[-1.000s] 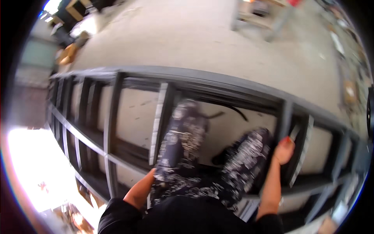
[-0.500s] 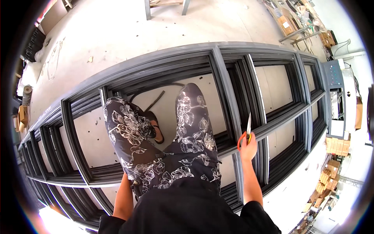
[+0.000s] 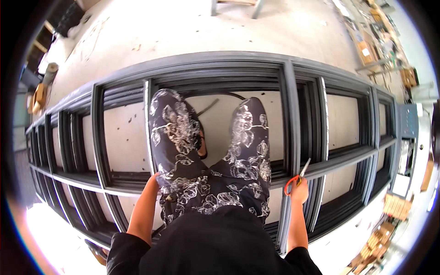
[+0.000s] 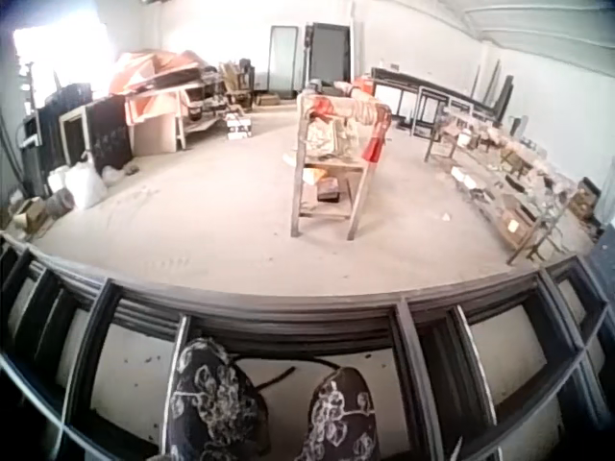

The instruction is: The person installs rubber seals into the grooves of a large metal grid structure. They are seen aligning the frame, cutting lengths of rubber stripping with scissors, and pressing the seals into place by hand.

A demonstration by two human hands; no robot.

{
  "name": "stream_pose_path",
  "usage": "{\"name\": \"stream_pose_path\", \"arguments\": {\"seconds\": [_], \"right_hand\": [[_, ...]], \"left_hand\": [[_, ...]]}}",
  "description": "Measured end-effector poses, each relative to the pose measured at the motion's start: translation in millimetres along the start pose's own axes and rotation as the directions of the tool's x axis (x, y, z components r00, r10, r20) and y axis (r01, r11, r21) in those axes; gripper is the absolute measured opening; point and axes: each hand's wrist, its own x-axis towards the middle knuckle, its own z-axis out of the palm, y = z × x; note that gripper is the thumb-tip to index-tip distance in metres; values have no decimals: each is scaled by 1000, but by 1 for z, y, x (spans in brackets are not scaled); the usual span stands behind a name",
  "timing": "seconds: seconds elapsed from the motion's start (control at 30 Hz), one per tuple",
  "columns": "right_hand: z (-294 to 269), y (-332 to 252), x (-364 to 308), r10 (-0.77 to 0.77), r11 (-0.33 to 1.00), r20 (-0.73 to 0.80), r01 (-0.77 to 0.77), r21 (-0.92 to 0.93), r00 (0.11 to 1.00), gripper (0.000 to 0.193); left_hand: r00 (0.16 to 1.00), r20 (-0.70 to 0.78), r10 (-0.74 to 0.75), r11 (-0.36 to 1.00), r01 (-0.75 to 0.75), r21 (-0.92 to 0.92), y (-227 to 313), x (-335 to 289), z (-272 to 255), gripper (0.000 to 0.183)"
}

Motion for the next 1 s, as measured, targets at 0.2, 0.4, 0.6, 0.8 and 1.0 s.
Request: {"name": "stream_pose_path", "arguments": {"seconds": [0.2, 0.4, 0.6, 0.8, 1.0], "right_hand": [[-12, -6, -4, -43, 989, 64, 51, -137, 997, 36], [-50, -38, 24, -134, 989, 27, 136, -64, 991, 40], [-111, -173, 45, -348, 822, -19, 315, 475, 937, 35], [-94, -268, 107, -420, 704, 39, 299, 644, 907, 28], [-22, -448, 208, -886, 294, 441, 909, 295, 143, 36]], "left_hand": [[1000, 4, -1, 997, 1, -73, -9, 3, 0, 34], [1000, 21, -1, 991, 4, -136, -9, 10, 4, 34], [999, 18, 26, 984, -23, -177, 12, 23, 1, 34], [1000, 4, -11, 971, 12, -240, 36, 29, 3, 34], [988, -37, -151, 939, 132, -318, 67, 41, -1, 34]]}}
